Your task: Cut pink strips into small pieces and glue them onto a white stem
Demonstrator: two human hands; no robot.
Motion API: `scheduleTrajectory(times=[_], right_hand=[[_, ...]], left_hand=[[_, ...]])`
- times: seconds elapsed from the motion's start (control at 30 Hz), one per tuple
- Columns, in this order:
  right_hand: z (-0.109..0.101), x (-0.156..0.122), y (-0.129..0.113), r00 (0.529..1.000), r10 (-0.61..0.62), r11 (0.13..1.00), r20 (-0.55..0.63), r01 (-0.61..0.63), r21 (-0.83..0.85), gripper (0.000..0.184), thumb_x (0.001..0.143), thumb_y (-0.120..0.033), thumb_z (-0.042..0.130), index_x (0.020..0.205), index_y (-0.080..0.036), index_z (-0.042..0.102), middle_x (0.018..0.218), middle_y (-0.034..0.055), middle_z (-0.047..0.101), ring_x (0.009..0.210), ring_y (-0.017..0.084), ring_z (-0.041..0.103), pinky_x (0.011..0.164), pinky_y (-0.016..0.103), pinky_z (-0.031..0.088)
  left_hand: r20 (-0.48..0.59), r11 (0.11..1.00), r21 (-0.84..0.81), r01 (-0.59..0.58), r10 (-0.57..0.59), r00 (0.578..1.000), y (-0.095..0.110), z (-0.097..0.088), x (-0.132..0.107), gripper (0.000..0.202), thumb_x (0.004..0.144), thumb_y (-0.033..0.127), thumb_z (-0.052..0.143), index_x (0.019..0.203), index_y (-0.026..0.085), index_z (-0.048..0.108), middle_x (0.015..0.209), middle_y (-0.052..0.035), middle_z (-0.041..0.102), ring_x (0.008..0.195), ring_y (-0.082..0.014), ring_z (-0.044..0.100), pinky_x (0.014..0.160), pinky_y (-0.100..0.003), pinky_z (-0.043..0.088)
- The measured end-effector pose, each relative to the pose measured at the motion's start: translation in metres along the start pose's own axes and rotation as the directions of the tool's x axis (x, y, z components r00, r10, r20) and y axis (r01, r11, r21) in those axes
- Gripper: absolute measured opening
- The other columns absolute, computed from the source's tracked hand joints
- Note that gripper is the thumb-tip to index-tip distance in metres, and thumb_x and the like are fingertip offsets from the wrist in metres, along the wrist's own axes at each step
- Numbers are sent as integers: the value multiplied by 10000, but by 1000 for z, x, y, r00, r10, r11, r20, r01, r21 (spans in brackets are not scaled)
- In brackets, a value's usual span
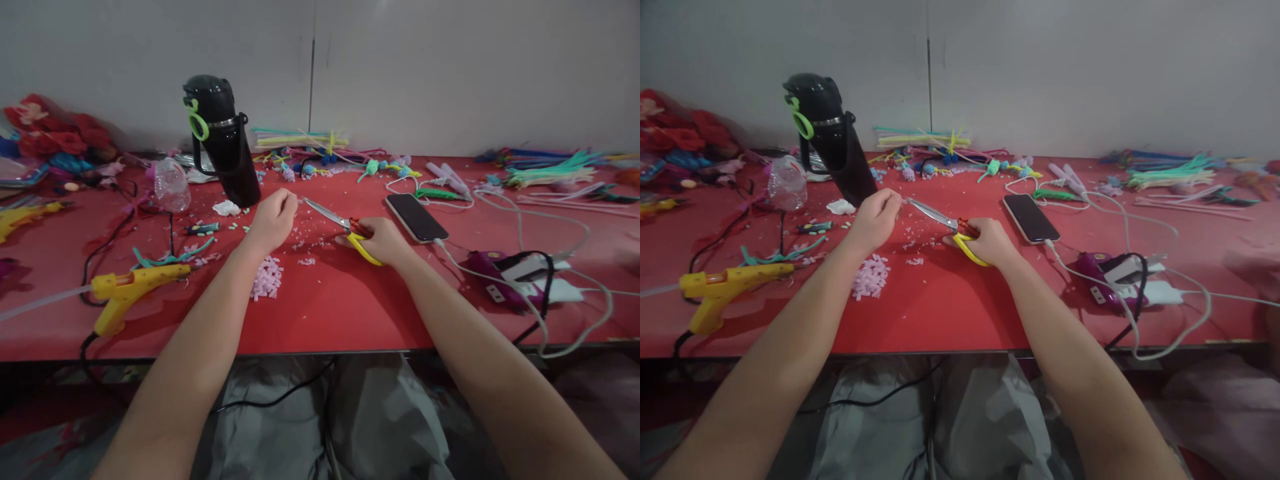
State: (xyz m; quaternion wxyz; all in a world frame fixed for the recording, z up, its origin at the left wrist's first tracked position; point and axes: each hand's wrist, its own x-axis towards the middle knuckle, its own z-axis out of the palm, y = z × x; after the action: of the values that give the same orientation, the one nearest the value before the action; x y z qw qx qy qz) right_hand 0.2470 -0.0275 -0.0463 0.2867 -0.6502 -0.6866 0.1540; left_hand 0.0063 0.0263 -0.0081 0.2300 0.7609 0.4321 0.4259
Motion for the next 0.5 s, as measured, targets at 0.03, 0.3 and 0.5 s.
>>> scheduleTrajectory(times=[0.03, 0.3, 0.5], right_hand=[[0, 0, 0, 1000, 0, 1000, 3, 0, -2, 690, 617, -836, 658, 576, -204, 385, 599, -45, 268, 587, 96, 252, 533, 289, 185], [0, 0, 1, 1000, 0, 1000, 12, 0, -7, 697, 612, -849, 650, 586, -204, 389, 603, -43, 267, 596, 101, 258, 542, 295, 190], [1, 1, 2, 1000, 2, 999, 6, -1, -42, 687, 621, -838, 653, 582, -208, 381, 590, -42, 279, 593, 102, 257, 545, 301, 191]], left_hand=[[-1, 1000, -3, -1, 1, 1000, 0, 0, 0, 312, 968, 246, 432, 662, 201, 383, 621, 17, 438, 616, -127, 422, 609, -304, 321], [13, 1000, 15, 3, -3, 1000, 0, 1, 0, 323, 976, 260, 419, 662, 201, 376, 617, 16, 432, 611, -126, 416, 608, -309, 314], [10, 1000, 28, -11, 11, 1000, 0, 1, 0, 321, 971, 252, 421, 658, 201, 372, 614, 16, 422, 613, -127, 409, 601, -305, 311]])
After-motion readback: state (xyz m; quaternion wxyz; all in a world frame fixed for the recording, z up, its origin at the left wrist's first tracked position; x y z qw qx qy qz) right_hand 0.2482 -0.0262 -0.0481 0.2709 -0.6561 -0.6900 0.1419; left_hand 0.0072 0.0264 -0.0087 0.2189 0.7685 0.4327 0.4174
